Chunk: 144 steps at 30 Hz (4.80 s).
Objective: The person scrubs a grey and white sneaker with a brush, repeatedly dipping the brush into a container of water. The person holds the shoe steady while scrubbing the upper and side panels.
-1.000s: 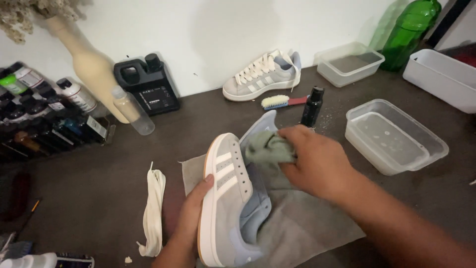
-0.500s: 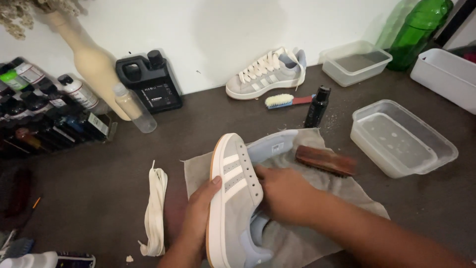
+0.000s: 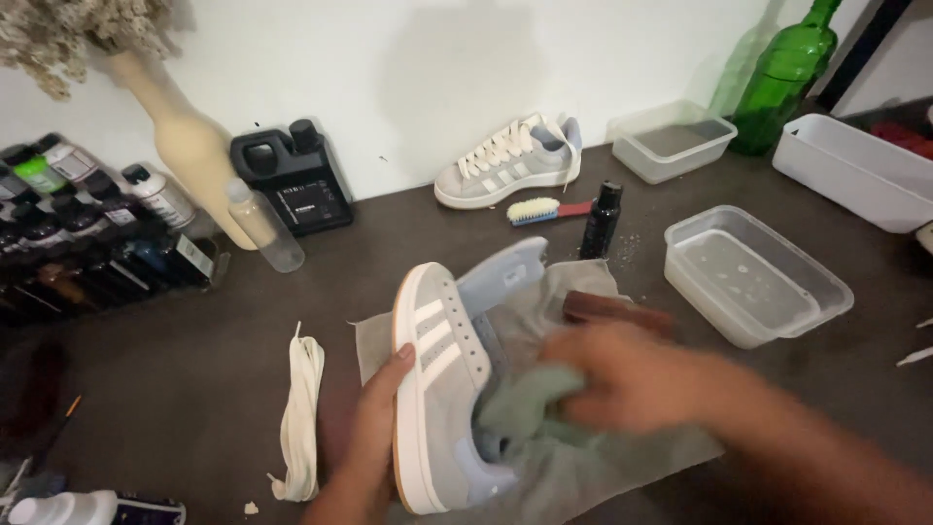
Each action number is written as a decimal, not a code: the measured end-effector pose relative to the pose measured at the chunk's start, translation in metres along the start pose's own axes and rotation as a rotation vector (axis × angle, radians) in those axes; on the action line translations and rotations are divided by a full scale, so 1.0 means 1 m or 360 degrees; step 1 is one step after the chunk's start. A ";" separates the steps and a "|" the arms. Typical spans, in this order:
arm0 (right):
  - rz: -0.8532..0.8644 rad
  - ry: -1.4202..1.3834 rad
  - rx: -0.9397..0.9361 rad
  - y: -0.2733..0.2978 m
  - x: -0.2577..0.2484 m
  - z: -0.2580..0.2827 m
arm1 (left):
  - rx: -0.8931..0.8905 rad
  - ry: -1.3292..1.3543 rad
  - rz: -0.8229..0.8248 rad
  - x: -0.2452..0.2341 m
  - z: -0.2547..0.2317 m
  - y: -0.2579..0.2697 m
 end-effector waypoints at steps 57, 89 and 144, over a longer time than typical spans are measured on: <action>-0.0878 0.0814 0.0756 0.071 -0.007 -0.102 | 0.0707 0.0400 0.0452 -0.034 -0.008 -0.029; -0.0615 0.1225 -0.0236 0.014 0.033 0.002 | 0.0067 0.0041 0.0166 -0.007 0.005 -0.032; -0.0560 0.0830 -0.0239 -0.003 0.015 -0.040 | 0.0180 -0.0317 0.0056 -0.018 -0.003 -0.036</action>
Point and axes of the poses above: each hand's wrist, its own y-axis away from the middle knuckle, its own x-axis out of the palm, z = x × y, the point moved 8 cm from there along -y, towards the middle knuckle, and after that the axes turned 14 degrees about z, right-handed, at the moved point
